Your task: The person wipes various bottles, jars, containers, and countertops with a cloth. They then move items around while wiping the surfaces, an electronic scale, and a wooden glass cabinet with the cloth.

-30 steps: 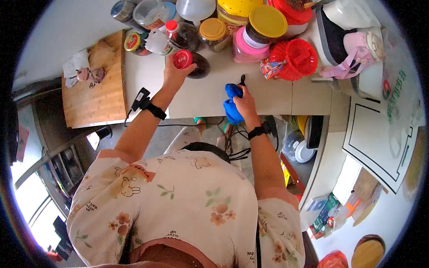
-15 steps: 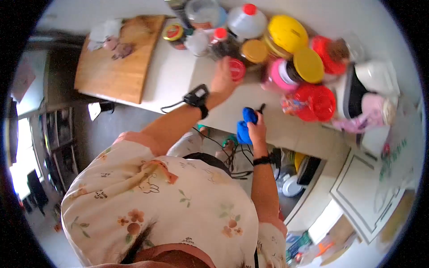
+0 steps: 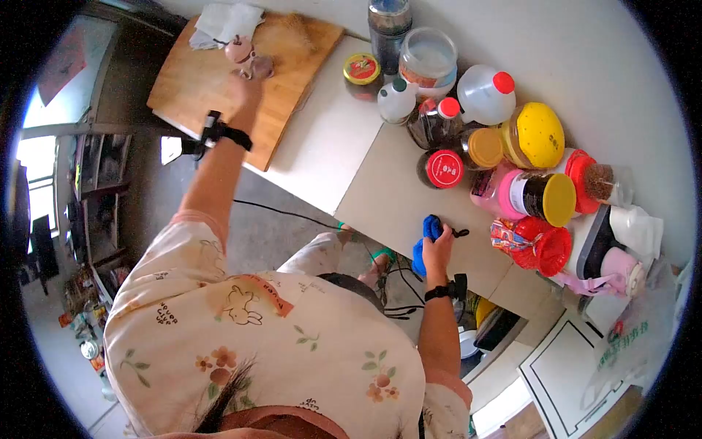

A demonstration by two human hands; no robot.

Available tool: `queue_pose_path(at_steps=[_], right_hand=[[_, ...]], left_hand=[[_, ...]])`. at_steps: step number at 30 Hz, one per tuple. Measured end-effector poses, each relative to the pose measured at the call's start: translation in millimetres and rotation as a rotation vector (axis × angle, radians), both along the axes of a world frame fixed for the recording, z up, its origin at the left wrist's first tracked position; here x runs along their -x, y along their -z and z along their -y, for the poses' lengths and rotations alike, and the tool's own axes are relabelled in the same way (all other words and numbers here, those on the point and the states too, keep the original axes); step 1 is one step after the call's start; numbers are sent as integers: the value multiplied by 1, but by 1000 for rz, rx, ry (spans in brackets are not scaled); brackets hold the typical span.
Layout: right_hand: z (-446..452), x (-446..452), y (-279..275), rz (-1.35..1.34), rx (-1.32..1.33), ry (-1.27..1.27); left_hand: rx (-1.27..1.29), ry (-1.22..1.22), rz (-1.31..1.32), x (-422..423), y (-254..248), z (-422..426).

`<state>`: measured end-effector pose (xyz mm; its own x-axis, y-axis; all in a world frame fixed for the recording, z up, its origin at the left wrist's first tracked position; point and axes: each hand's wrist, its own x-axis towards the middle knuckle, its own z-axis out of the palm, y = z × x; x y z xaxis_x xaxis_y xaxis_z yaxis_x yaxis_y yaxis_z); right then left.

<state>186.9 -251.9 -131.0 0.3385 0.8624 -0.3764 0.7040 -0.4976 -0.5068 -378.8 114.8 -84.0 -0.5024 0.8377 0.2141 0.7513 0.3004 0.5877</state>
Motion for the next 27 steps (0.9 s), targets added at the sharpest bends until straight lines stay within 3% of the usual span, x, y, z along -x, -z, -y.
queue_pose_path(at_steps=[1,3,8,11,13,15,19,22,24,27], right_hand=[[-1,0,4,28,12,-5],[-4,-2,4,72,41,-1],[-12,10,-6,119,105,40],[-15,12,-8,112,117,73],[-16,12,-12,99,124,107],[-16,13,-16,77,119,131],[-14,13,-18,78,137,129],[-19,12,-20,67,177,127],[-18,11,-18,70,181,130],[-17,11,-30,34,175,128]], left_hand=[[204,-189,-241,27,6,-18],[89,-256,-42,36,-24,-35],[-226,101,396,96,42,-103],[-362,181,649,67,33,-111],[-394,177,693,41,-1,-102],[-350,158,468,11,-55,-87],[-371,510,536,-74,-208,-40],[-446,724,573,-133,-289,-18],[-432,859,666,-165,-322,-4],[-311,924,645,-193,-332,-2]])
